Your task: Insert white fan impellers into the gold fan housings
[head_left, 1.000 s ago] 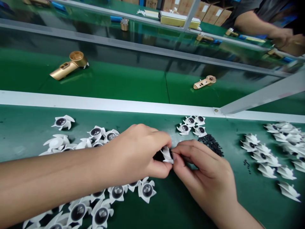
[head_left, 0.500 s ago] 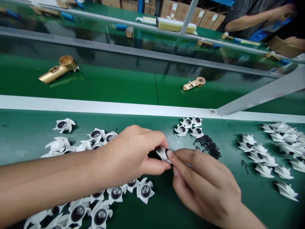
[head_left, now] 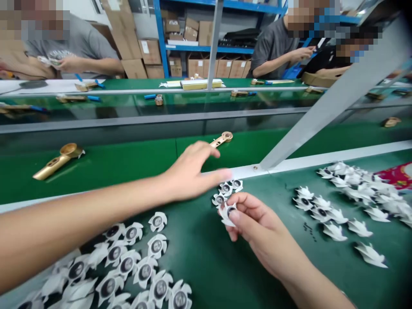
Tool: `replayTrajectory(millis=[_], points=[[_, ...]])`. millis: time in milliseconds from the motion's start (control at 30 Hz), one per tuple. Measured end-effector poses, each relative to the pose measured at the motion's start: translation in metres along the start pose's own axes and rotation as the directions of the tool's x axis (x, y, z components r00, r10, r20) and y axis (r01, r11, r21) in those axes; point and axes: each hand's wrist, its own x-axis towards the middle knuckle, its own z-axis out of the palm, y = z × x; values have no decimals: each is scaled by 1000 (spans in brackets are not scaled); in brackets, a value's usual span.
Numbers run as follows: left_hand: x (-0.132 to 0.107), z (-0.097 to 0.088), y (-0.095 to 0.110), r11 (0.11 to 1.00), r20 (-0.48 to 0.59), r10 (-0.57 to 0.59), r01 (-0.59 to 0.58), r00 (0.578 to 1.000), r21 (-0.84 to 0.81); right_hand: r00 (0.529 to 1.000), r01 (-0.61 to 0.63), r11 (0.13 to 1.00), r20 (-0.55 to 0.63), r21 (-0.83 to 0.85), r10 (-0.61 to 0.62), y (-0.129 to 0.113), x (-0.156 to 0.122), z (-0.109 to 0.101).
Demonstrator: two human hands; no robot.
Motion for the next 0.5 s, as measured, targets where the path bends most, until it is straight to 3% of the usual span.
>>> replayTrajectory(millis=[133,233,300,367,500], points=[[97,20,-27,978,-38,-140,145,989,150,994,-20,996,-107,-86,10,-2,3,-8],[130,29,-33,964,60,-200,185,978,192,997,-41,991,-72,-124,32,-3,2,-9],[128,28,-30,966,125,-194,167,973,197,998,-51,991,-49,-127,45,-4,1,-8],[110,20,-22,974,162,-163,133,973,182,997,-50,995,-70,-85,44,-6,0,-7],[38,-4,0,991,195,-107,88,975,102,983,10,999,-182,40,-3,-7,0,-4]])
